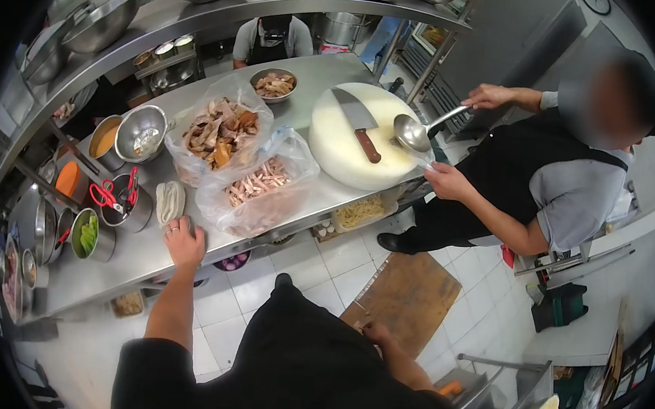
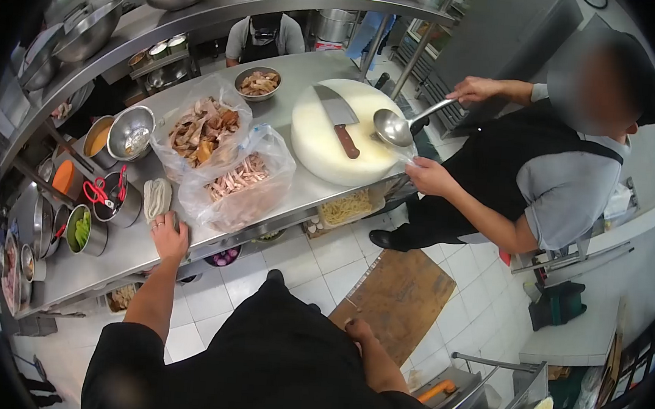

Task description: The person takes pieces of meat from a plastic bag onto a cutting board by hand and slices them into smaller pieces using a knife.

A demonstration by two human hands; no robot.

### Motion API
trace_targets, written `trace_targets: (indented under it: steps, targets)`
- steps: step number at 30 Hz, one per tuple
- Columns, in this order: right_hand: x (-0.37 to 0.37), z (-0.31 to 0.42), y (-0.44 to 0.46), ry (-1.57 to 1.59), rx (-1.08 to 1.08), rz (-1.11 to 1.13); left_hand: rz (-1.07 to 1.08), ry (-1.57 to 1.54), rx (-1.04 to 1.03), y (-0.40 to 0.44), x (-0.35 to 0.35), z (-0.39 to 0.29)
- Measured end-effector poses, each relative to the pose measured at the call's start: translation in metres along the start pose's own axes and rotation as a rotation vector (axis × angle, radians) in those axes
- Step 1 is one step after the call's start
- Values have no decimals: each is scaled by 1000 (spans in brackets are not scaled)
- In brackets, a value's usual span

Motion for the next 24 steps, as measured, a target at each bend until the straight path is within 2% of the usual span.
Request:
trace_targets:
  steps: [2, 5, 8, 14, 20, 24]
  targets:
    - [-2, -5, 3, -10, 8, 13, -4, -1, -5, 1, -2, -1]
    - [3, 4, -2, -63, 108, -128, 20, -1, 8, -2, -5, 2]
    - [4, 10, -6, -58, 75, -7, 17, 7, 6, 3, -4, 0]
    - [1, 0, -16, 47, -21, 10, 14, 24, 2, 0, -3, -2]
    - [-12, -21, -7, -63, 48, -84, -2, 30, -4, 0, -4, -1]
    - [-2, -21, -14, -55, 19, -16, 9, 35, 2, -1, -5, 0]
Point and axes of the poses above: each hand's wrist, its own y-axis towards the middle knuckle, its own x-axis out of the back of the hand, z = x × y, the point moved 9 cm from there along y, towards the middle knuckle, and after that the axes turned 2 degrees about -y, right-handed, at the moved point
